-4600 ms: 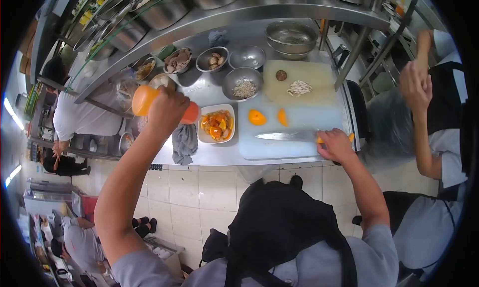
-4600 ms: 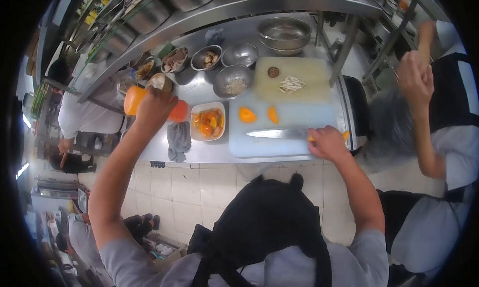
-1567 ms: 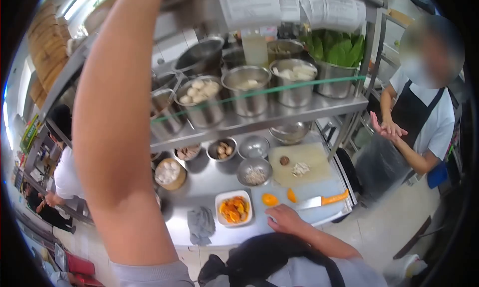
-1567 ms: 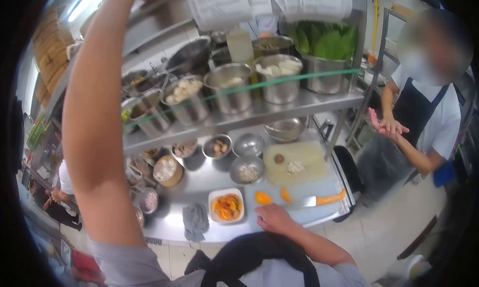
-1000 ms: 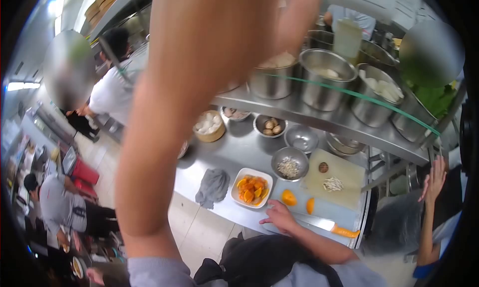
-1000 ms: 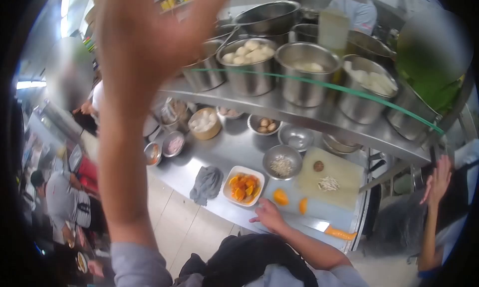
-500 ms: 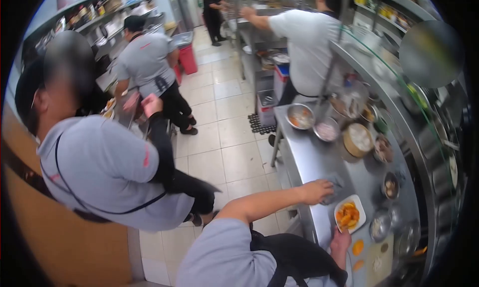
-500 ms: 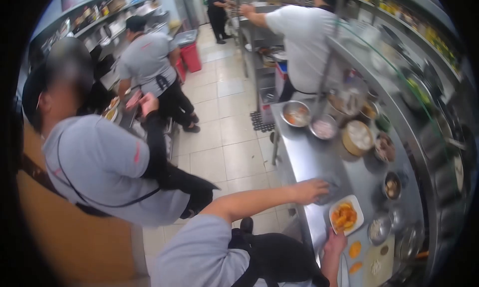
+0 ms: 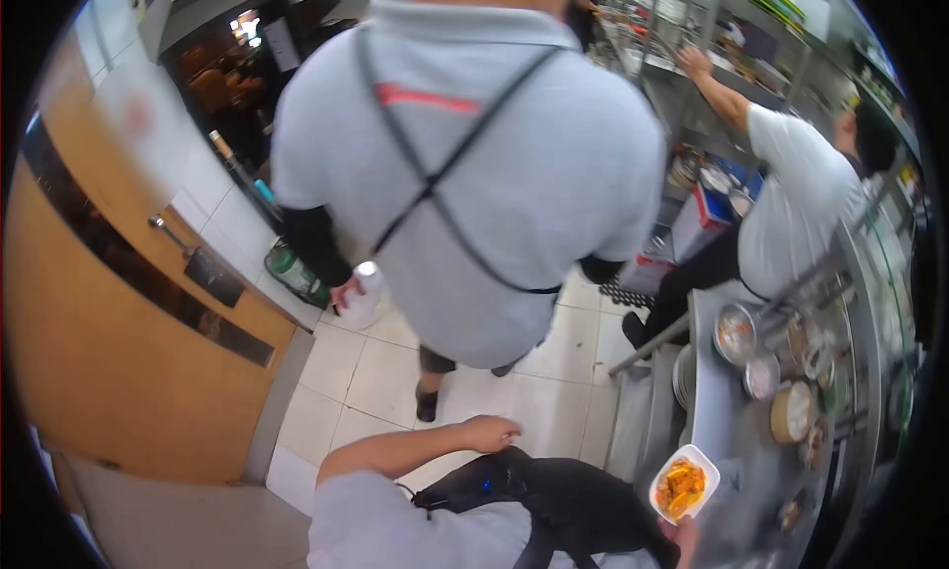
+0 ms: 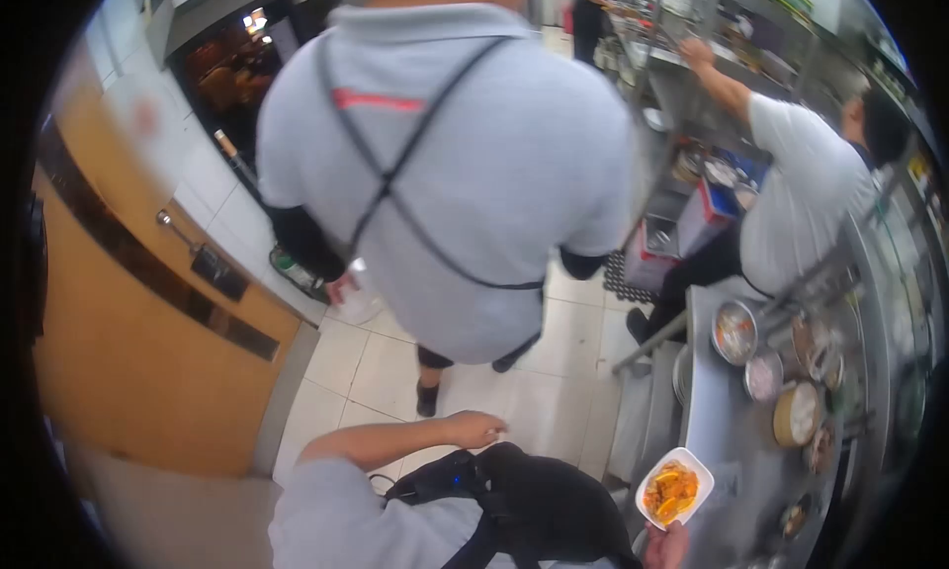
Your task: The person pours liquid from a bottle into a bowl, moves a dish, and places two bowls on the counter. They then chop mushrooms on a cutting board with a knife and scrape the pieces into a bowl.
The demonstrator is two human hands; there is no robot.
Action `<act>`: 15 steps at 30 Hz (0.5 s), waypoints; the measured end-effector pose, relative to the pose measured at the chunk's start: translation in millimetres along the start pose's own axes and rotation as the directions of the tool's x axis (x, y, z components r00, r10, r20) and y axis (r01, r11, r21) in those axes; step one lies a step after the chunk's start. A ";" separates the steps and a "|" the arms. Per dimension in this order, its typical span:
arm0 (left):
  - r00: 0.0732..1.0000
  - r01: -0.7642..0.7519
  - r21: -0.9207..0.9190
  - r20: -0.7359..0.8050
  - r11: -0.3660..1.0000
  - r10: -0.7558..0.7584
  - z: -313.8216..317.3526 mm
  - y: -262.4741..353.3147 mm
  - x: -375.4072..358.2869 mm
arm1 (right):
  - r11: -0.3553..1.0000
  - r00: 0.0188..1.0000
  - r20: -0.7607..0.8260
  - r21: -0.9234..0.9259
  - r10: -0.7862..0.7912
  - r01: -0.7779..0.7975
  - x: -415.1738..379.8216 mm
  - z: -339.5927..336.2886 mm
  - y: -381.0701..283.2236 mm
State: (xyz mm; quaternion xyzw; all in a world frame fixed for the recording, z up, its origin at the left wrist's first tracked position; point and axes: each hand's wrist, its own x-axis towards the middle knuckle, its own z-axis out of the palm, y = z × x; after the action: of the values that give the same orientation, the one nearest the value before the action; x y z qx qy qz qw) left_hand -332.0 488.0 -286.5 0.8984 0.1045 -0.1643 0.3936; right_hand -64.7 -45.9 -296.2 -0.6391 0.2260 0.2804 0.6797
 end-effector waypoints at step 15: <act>0.261 0.471 -0.718 -0.442 0.513 -0.858 81.3 -47.2 -247.6 | 0.818 0.529 0.720 -0.569 0.449 0.080 -45.2 601.2 18.4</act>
State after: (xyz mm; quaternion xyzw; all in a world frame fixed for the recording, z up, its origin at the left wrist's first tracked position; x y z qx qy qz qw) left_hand -593.1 444.7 -276.5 0.6165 0.6762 0.1066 0.3890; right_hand -141.3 548.9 -231.0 -0.5620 -0.1411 0.6730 0.4596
